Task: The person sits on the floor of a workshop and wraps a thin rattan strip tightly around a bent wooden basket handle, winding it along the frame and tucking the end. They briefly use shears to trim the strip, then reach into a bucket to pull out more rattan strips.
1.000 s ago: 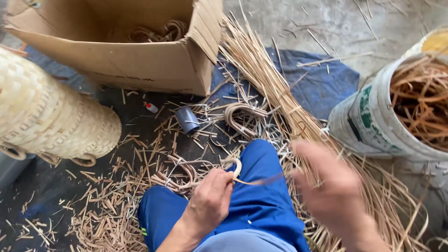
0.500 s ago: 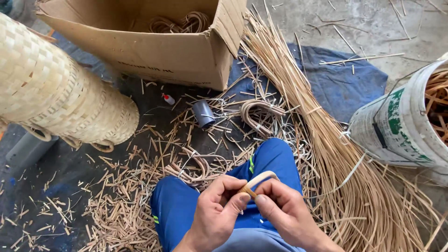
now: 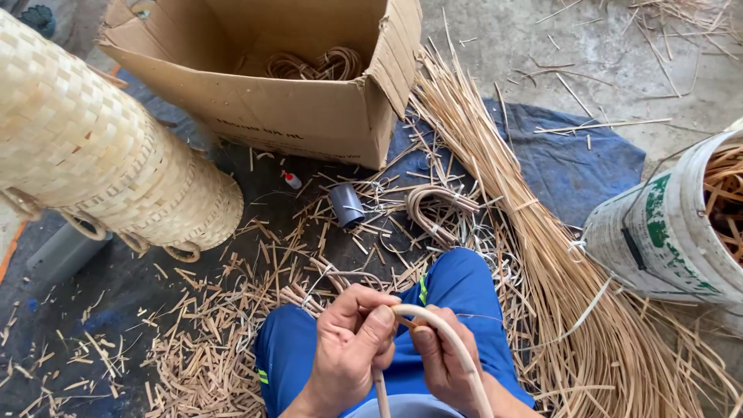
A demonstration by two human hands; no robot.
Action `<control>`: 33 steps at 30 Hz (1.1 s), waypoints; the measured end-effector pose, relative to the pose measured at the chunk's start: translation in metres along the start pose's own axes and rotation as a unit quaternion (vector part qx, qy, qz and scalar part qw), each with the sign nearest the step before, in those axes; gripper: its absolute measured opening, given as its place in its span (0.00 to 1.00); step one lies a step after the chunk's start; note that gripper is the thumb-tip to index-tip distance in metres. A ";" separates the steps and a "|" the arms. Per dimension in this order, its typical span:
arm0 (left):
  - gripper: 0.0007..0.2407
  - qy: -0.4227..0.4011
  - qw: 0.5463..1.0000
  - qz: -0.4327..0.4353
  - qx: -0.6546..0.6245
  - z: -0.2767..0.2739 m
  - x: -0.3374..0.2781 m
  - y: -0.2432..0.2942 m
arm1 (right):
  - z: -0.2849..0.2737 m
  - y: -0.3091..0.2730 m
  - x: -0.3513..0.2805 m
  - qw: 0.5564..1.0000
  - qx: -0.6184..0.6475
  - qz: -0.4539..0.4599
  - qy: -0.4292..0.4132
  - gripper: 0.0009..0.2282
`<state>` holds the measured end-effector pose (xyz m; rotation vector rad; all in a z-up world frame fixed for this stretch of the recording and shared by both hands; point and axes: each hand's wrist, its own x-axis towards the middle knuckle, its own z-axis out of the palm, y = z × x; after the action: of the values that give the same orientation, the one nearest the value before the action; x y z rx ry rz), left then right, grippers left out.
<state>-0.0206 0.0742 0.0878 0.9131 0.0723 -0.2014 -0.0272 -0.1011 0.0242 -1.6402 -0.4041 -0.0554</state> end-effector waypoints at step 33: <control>0.06 0.123 0.957 0.105 0.242 0.010 0.011 0.012 | -0.004 -0.052 0.000 0.916 0.122 0.366 -0.106 0.11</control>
<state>-0.0076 0.0718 0.1015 1.4235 0.1602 0.1010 -0.0413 -0.1023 0.0745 -1.4605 0.0644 0.7153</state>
